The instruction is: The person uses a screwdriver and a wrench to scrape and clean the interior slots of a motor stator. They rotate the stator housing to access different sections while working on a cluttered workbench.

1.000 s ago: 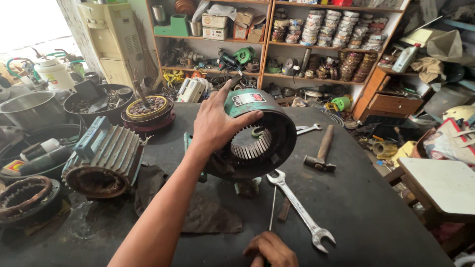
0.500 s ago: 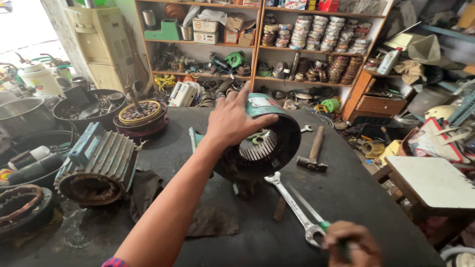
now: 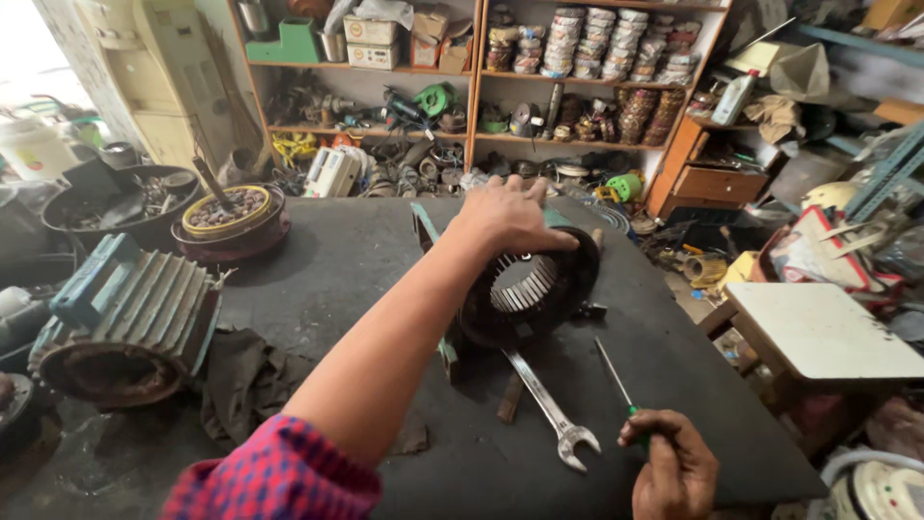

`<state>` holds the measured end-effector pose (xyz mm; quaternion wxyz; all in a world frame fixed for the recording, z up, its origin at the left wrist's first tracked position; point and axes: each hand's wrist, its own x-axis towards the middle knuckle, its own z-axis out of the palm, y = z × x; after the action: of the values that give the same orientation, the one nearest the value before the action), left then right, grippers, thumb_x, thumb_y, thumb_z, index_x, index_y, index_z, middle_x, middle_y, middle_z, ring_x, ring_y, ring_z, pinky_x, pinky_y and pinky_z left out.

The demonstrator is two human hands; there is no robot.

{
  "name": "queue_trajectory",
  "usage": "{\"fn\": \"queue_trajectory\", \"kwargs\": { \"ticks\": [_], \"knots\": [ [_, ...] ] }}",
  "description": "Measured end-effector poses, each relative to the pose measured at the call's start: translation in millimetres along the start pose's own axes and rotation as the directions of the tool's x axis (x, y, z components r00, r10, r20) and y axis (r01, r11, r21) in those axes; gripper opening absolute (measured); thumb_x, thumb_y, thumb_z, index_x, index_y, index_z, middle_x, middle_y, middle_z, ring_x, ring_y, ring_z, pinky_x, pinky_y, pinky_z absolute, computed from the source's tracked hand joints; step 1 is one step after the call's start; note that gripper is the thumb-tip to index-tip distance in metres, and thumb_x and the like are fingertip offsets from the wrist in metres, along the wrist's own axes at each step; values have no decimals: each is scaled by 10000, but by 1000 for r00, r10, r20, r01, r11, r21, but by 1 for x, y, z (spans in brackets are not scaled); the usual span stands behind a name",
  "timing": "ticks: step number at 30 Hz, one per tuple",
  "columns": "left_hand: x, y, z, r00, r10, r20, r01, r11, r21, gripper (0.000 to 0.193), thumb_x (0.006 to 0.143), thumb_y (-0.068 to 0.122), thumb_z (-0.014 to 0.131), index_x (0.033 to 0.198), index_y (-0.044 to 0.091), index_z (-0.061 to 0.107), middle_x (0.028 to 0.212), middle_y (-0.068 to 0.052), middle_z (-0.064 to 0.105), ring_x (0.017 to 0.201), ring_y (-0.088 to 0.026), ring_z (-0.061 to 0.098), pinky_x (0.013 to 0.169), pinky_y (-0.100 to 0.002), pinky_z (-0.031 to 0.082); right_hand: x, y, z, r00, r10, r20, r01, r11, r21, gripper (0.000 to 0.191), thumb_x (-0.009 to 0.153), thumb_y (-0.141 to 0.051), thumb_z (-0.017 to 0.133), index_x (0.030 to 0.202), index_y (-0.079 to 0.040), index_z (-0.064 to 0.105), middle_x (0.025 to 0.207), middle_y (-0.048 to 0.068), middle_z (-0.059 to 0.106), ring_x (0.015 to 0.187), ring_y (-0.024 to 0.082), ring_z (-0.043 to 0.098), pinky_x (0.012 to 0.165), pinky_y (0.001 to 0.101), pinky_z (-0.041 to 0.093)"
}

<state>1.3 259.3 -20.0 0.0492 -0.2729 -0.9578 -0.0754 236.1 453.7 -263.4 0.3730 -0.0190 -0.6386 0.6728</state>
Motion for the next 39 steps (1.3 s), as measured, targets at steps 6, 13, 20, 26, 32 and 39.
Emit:
{"fn": "queue_trajectory", "kwargs": {
  "ticks": [6, 13, 20, 26, 32, 39],
  "knots": [
    [-63, -37, 2, 847, -29, -530, -167, 934, -317, 1075, 824, 725, 664, 1648, 143, 291, 1614, -168, 462, 1466, -389, 481, 1211, -469, 388, 8, -22, 5, 996, 26, 88, -6, 975, -222, 284, 891, 71, 402, 925, 58, 683, 930, 164, 698, 893, 211, 667, 853, 345, 549],
    [-113, -70, 98, 867, -240, -437, -244, 560, -792, 1383, 715, 497, 857, 1639, 55, -73, 1641, -292, 318, 1542, -360, 314, 1228, -380, 240, 10, -36, 14, 992, 74, 102, -37, 946, -323, 255, 895, 63, 469, 952, 8, 712, 929, 94, 730, 870, 151, 655, 819, 283, 517],
    [-92, -72, 134, 897, -277, -344, -156, 529, -834, 1515, 605, 507, 873, 1609, 55, -168, 1498, -269, 506, 1391, -364, 519, 1160, -378, 370, 4, -42, 31, 994, 96, 47, -63, 886, -460, 223, 868, 21, 523, 925, -26, 734, 911, 71, 697, 746, 166, 644, 705, 286, 517],
    [-89, -64, 139, 833, -290, -471, -203, 632, -748, 1534, 597, 439, 932, 1585, 30, -168, 1542, -303, 428, 1412, -413, 463, 1143, -407, 372, 8, -57, 61, 969, -106, 224, 231, 716, -659, 195, 771, -45, 617, 905, -94, 749, 1001, 41, 760, 958, 233, 706, 808, 350, 550],
    [-94, -51, 122, 814, -364, -452, -155, 615, -773, 1524, 568, 391, 900, 1592, 33, -169, 1478, -269, 507, 1335, -402, 546, 1088, -414, 441, 10, -63, 76, 936, -61, 346, 331, 483, -811, 283, 705, -201, 714, 977, -155, 775, 1118, 14, 729, 1083, 284, 634, 922, 426, 497],
    [-130, -32, 89, 760, -521, -389, 106, 689, -717, 1513, 501, 378, 890, 1591, 88, -117, 1422, -232, 548, 1236, -406, 600, 990, -430, 505, 13, -62, 66, 935, -78, 345, 337, 493, -802, 280, 711, -227, 706, 975, -159, 770, 1144, -9, 728, 1115, 258, 625, 960, 409, 492]
  ]
}}
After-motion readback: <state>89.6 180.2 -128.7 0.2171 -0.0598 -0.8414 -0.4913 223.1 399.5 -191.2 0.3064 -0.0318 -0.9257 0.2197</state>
